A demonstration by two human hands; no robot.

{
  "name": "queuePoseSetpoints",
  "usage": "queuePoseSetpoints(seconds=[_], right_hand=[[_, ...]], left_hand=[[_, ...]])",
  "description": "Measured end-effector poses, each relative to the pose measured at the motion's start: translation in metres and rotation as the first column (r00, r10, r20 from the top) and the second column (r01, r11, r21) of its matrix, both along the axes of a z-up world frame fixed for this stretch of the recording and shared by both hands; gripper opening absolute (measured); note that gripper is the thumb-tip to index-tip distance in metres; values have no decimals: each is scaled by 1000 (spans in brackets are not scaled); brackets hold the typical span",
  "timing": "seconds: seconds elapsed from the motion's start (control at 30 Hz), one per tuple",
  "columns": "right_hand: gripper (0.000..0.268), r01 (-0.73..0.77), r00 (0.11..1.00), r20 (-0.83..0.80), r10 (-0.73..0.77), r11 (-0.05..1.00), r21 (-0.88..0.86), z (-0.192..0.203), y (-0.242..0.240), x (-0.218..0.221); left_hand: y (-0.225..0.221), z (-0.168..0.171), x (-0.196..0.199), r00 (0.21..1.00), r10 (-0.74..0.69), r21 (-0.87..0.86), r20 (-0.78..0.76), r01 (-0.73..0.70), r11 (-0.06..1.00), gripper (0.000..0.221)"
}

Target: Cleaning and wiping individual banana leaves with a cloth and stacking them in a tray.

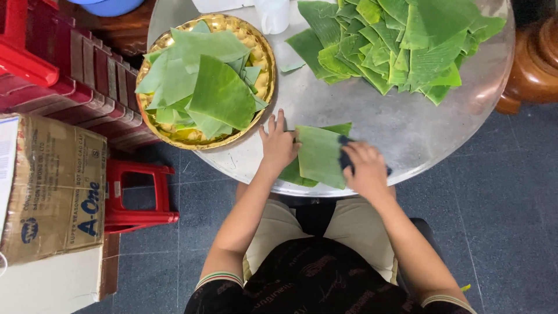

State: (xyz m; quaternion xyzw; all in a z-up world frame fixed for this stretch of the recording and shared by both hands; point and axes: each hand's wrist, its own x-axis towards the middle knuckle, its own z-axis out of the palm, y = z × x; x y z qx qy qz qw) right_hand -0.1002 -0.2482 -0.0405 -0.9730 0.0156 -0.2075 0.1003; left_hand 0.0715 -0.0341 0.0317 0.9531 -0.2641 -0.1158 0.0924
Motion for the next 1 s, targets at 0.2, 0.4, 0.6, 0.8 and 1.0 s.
queuePoseSetpoints(seconds=[0.2, 0.4, 0.6, 0.8, 1.0], right_hand=[[56, 147, 985, 89, -147, 989, 14, -6, -16, -20], [50, 179, 965, 175, -194, 979, 98, -5, -9, -27], [49, 167, 957, 225, -182, 982, 84, -4, -11, -26], [48, 186, 955, 216, -201, 978, 90, -4, -8, -25], [48, 187, 955, 214, -205, 977, 104, -7, -9, -25]], left_hand=[[-1, -13, 9, 996, 44, -140, 81, -32, 990, 47], [-11, -24, 12, 980, -11, -158, 197, 43, 987, 23], [-16, -61, 42, 970, 24, -192, 243, 24, 981, 20], [-17, -66, 55, 977, -24, -177, 210, 62, 982, 24], [-13, -43, 45, 970, -27, -167, 242, 69, 984, 9]])
